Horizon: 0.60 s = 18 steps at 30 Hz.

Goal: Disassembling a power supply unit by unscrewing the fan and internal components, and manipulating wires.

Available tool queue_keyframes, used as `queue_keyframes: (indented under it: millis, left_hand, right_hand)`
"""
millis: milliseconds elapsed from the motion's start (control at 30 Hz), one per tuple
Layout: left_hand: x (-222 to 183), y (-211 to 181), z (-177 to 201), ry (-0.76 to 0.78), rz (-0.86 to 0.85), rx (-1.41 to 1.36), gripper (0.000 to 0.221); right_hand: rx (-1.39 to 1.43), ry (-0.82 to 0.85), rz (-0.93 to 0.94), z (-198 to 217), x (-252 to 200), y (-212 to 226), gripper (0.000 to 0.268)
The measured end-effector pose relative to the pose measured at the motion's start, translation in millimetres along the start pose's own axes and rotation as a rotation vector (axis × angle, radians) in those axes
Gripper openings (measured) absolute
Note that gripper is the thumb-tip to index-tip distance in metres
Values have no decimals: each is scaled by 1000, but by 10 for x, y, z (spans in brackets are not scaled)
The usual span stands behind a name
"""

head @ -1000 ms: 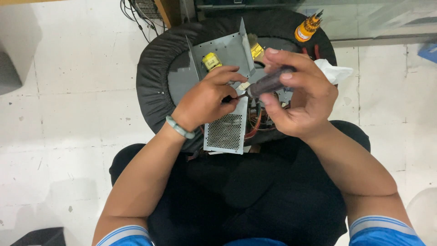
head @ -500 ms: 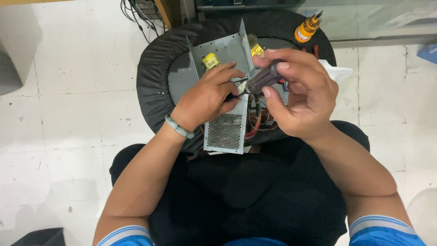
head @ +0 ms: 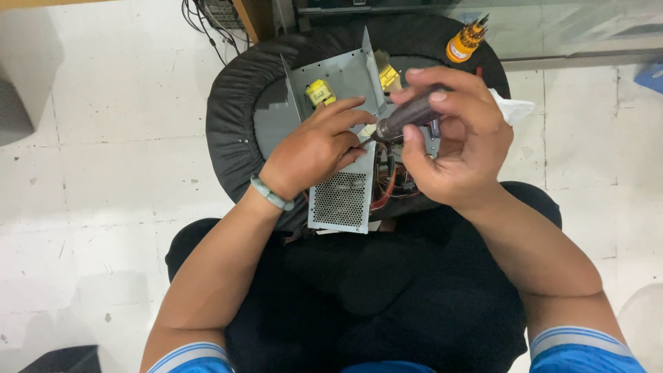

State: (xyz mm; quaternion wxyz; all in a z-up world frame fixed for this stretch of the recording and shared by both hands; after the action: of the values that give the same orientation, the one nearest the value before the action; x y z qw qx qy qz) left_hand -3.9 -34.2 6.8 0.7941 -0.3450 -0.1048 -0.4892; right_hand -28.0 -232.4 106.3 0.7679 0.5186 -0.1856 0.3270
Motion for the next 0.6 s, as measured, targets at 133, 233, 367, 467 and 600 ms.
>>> queue_keyframes:
  millis: [133,233,367,467,600]
  left_hand:
    - [-10,-14,-35,24,32,24,22]
    - [21,-63,-10,103,129,110,21]
    - [49,-104,103,94,171,108,21]
    - [73,-90,282,37,138,109,18]
    - [-65,124,738,-171,212,-2,8]
  right_hand:
    - [160,20,-95,-18,7,-3,43]
    - [198,8,-115,-5,65,-9,38]
    - [228,-106,-58,72,148,-1,33]
    - [263,-227,6,230,159,-128,33]
    - [365,-662,-236,660,-129,-443,34]
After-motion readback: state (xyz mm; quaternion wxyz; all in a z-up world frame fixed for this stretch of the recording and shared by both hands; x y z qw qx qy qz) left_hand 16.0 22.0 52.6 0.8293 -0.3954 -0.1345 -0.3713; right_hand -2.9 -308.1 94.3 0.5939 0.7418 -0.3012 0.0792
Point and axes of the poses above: each hand's wrist, its own x-axis towards the middle knuckle, its own z-axis out of the back of the hand, y = z × x, the point moved 2 cm from there along x, towards the middle knuckle, and after that the axes turned 5 degrees about -z, right-handed, at the moved point
